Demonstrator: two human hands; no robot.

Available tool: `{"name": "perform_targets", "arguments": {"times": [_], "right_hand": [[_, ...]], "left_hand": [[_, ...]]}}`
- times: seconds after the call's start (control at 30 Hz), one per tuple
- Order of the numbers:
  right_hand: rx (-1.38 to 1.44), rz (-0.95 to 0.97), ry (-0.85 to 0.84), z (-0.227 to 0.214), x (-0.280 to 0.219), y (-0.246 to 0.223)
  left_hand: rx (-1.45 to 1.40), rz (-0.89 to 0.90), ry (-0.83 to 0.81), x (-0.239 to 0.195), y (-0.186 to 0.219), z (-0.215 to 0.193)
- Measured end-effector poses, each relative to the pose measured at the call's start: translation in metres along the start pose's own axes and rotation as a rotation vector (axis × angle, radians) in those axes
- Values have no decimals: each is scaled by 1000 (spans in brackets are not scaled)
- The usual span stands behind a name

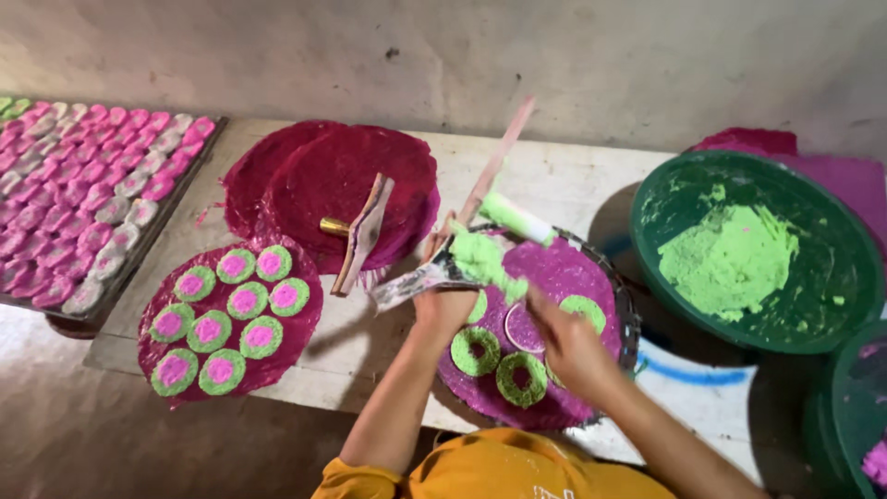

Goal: The person presses green and pink dough through a wooden hand-tool to create small patterned mounds onto circular purple bases, using a stick to clear the tool and adding more dough from bowls.

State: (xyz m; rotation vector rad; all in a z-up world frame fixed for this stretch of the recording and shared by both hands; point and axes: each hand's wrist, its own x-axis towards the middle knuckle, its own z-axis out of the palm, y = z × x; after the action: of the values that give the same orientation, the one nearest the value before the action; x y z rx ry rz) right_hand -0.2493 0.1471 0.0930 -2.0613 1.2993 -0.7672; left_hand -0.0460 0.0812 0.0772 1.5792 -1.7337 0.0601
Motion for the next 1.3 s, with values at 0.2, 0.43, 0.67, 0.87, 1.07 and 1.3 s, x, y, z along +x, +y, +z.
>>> {"name": "perform_targets", "arguments": {"times": [0.2, 0.43, 0.67, 0.87, 1.07, 1.3], "right_hand": [[107, 469, -221, -26, -11, 46], [-5, -52, 55, -11, 9, 43], [-440, 547, -431, -85, 11, 0], [-862, 1, -550, -107, 64, -61], [-1286, -714, -560, -48, 29, -74], [-1153, -342, -464, -127, 23, -108]], "left_hand": [[-286, -625, -346, 11, -9, -5], [-75, -108, -220, 9, -1, 11], [-4, -90, -308, 13, -7, -17], [60, 225, -238, -10, 0, -4], [-728, 53, -497, -51, -20, 22], [-164, 89, -324, -29, -35, -37]]}}
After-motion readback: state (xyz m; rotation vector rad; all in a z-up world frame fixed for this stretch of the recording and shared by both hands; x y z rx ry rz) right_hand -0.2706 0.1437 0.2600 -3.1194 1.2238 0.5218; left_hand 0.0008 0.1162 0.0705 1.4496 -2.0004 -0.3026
